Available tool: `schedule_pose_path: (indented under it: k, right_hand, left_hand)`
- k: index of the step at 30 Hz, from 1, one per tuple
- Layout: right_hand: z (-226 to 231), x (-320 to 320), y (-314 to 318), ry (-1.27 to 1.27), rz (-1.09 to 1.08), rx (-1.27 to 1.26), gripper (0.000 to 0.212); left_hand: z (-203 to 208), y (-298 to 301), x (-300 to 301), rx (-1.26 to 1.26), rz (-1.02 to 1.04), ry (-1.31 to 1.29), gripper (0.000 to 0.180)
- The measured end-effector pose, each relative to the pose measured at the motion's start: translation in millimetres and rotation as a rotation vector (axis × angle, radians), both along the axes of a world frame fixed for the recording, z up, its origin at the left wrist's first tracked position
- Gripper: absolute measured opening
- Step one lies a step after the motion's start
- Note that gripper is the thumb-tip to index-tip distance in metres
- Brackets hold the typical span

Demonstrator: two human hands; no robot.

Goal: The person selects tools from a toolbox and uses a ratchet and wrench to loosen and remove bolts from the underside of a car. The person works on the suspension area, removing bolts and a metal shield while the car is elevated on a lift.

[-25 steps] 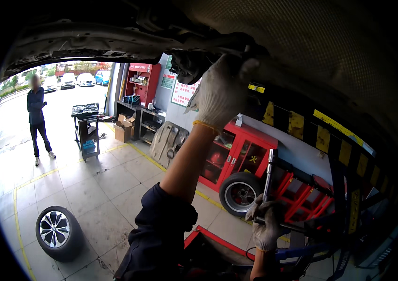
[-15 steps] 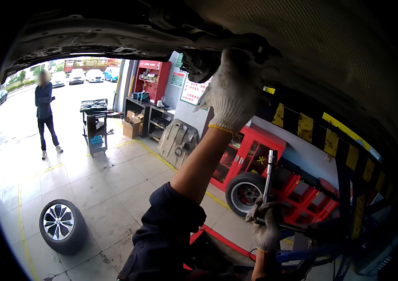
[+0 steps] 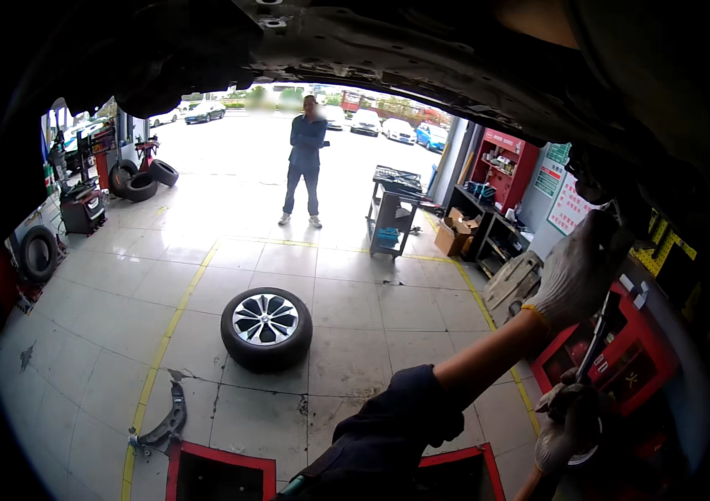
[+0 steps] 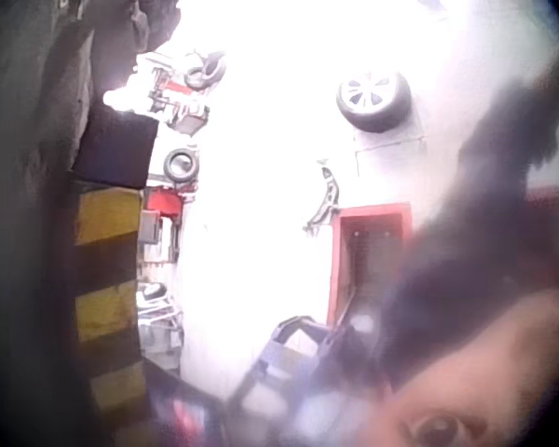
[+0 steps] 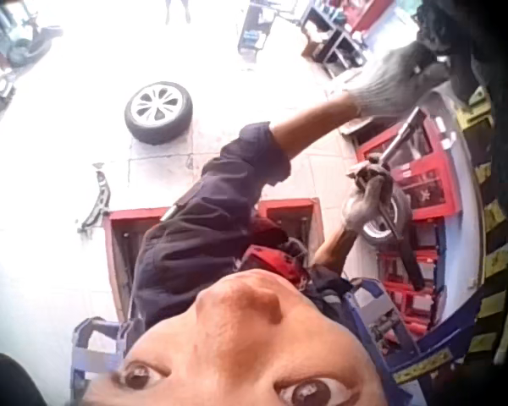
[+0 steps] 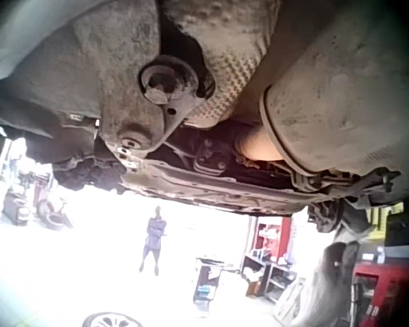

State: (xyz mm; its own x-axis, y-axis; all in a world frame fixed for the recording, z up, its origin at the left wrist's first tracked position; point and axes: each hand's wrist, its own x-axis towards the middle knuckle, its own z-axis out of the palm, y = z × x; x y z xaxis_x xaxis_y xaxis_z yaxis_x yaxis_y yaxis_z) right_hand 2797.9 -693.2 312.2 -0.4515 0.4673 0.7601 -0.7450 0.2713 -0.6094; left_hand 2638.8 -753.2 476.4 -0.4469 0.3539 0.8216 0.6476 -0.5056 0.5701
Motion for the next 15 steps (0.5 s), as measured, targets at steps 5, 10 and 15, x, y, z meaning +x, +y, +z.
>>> schedule_pose_path:
  k: [5, 10, 15]
  right_hand:
    - [7.9, -107.6, -62.3, -0.05, 0.352, 0.111, 0.024]
    - [71.3, -163.4, -185.6, 0.049, 1.48, -0.273, 0.018]
    - [111.0, -160.6, -234.8, 0.39, 0.593, 0.319, 0.018]
  left_hand:
    - [-44.5, -103.4, -45.7, 0.041, 0.128, 0.084, 0.037]
    - [18.6, -248.0, -58.7, 0.125, -0.007, 0.054, 0.019]
    - [47.7, -299.2, -7.0, -0.079, 0.899, 0.499, 0.02]
